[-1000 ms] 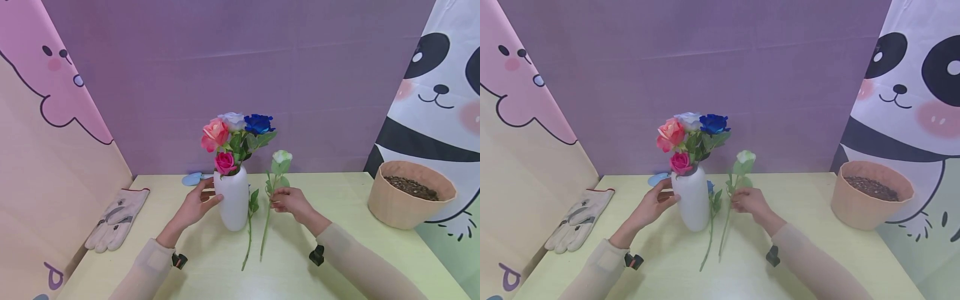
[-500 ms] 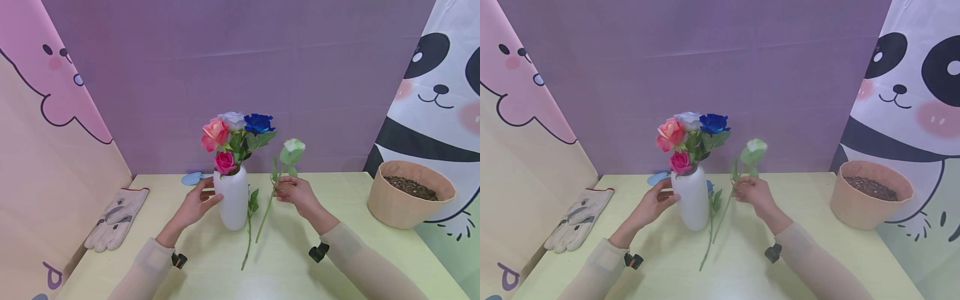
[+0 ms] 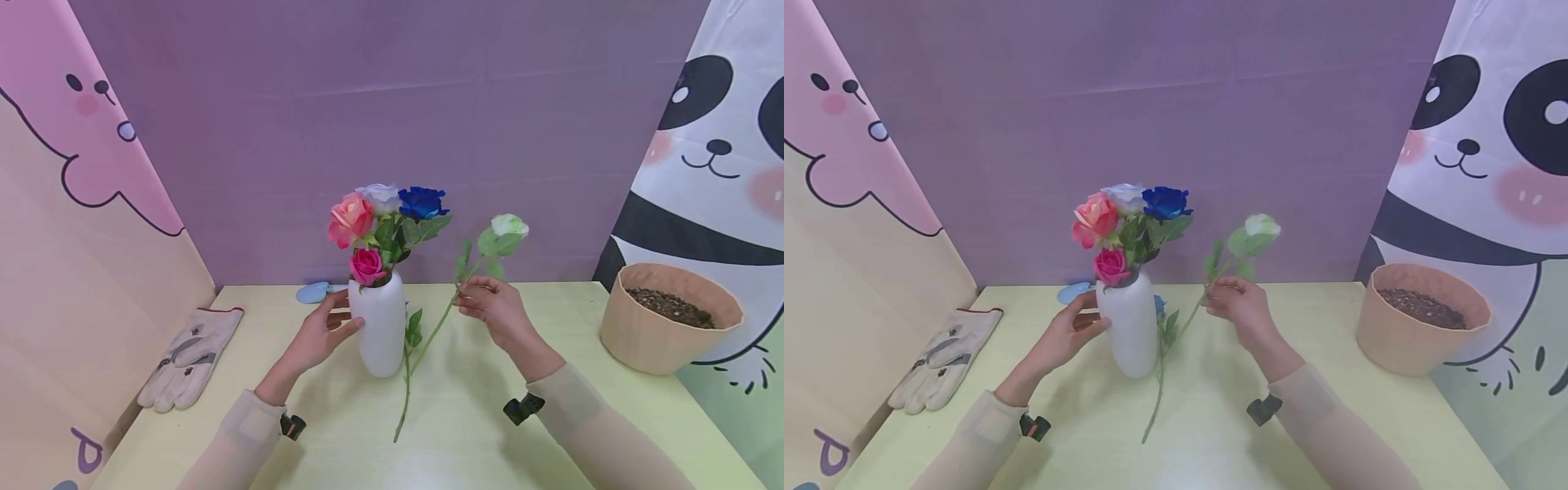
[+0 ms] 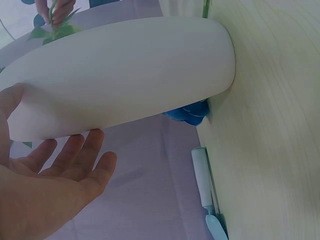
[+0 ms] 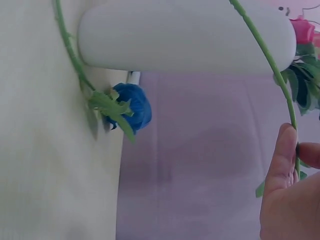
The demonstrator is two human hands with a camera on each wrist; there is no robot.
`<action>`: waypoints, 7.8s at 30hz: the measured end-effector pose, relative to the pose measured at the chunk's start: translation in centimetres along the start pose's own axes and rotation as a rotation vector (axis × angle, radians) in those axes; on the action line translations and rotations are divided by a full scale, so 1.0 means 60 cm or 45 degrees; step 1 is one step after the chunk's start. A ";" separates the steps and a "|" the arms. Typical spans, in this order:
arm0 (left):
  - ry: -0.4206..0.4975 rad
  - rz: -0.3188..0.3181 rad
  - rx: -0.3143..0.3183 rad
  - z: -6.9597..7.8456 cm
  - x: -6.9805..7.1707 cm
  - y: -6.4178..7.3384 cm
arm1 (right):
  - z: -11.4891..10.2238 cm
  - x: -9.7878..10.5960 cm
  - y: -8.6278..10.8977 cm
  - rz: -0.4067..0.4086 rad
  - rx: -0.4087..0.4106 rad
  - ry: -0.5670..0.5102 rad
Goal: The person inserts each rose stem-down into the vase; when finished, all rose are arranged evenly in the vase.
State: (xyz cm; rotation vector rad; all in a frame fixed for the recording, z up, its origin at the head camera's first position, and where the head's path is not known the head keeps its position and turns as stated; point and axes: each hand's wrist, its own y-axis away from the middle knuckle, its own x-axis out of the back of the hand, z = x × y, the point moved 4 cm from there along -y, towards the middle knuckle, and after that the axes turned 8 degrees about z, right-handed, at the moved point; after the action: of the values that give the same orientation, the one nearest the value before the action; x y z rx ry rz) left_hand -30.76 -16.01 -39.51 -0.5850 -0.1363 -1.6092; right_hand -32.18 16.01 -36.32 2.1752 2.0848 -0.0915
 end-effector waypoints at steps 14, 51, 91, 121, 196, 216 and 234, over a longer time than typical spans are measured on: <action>0.002 -0.001 0.003 0.004 0.001 0.003 | -0.050 0.012 0.013 0.082 0.124 -0.343; -0.008 -0.004 -0.020 -0.002 0.002 0.001 | -0.107 -0.020 0.013 0.223 0.300 -0.713; -0.002 -0.008 -0.017 0.004 0.001 0.004 | -0.076 -0.105 0.000 0.161 0.373 -0.161; -0.005 0.003 0.001 0.003 0.000 0.003 | -0.067 -0.137 -0.018 0.200 0.364 -0.289; -0.026 0.015 0.001 0.002 -0.002 0.007 | -0.006 -0.148 -0.027 0.004 0.265 0.267; -0.008 -0.005 -0.025 0.010 0.006 -0.002 | 0.079 -0.092 -0.040 -0.074 0.123 0.508; 0.009 -0.049 0.007 0.009 -0.014 -0.020 | 0.163 -0.052 -0.055 -0.071 0.022 0.679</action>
State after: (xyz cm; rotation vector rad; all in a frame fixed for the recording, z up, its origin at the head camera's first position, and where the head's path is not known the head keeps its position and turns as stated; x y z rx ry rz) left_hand -31.74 -14.87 -39.13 -0.5751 -0.1473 -1.6478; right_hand -35.19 11.73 -45.76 2.3424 2.4046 0.5239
